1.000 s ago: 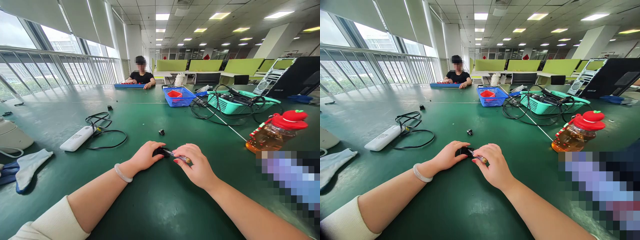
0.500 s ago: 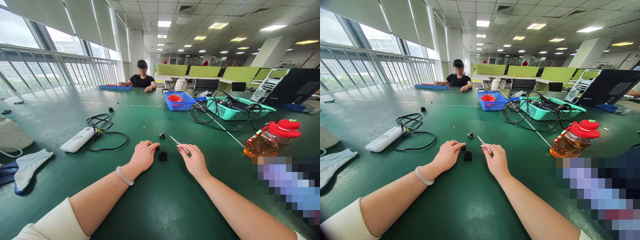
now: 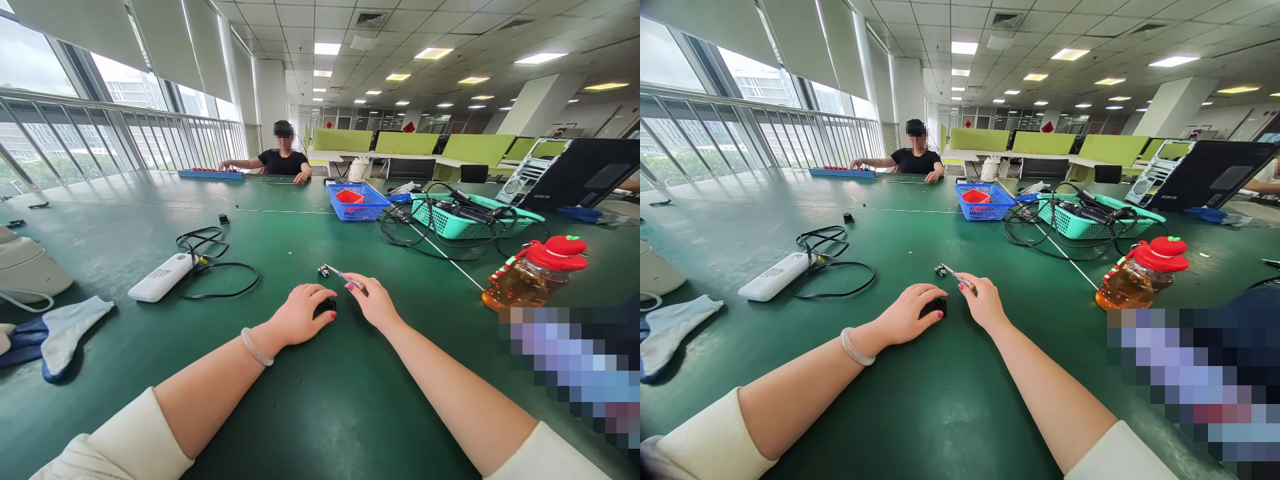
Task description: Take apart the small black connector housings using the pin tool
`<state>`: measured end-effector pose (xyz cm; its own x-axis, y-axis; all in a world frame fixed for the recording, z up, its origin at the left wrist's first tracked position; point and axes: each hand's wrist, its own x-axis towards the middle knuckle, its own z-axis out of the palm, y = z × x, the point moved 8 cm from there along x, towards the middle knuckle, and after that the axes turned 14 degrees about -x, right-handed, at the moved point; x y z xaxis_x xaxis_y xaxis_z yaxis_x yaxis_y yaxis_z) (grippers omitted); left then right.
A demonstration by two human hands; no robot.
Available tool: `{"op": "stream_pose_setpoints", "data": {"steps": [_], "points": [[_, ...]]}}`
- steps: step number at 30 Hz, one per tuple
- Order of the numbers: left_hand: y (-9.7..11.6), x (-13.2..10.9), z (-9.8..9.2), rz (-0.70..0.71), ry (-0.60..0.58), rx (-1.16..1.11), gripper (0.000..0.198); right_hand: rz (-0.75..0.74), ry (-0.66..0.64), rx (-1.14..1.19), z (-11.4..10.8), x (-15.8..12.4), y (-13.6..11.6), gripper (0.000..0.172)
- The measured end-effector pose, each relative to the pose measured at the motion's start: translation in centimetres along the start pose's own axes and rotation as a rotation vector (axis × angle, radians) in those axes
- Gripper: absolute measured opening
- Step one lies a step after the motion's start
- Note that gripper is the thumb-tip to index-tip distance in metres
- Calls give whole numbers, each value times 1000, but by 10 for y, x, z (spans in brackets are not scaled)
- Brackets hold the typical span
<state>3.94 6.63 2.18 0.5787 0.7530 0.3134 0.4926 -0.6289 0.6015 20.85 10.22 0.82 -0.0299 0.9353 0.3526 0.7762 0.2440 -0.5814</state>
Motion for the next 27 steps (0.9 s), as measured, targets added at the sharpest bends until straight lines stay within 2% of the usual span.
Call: {"op": "stream_pose_setpoints", "data": {"steps": [2,4,8,13,17,22,24,27], "points": [[2,-1,7,24,-61,5,35,-1,5,33,-2,-2,1,31],[0,-2,7,-1,-60,24,28,4,5,65,-3,-3,1,31],[-12,-1,-3,-138,33,108,19,59,-3,145,-4,-6,6,31],[-33,-4,-27,-352,200,244,19,103,-39,293,-3,-8,12,34],[-44,-5,-34,-406,220,225,27,124,-47,479,-4,-7,18,38],[-49,-4,-31,-392,170,176,61,154,-71,535,-2,-6,21,39],[-46,-2,-28,-339,137,182,60,147,-91,530,-1,-7,19,40],[-38,1,-27,-260,128,185,43,132,-89,536,-2,-7,18,39]]}}
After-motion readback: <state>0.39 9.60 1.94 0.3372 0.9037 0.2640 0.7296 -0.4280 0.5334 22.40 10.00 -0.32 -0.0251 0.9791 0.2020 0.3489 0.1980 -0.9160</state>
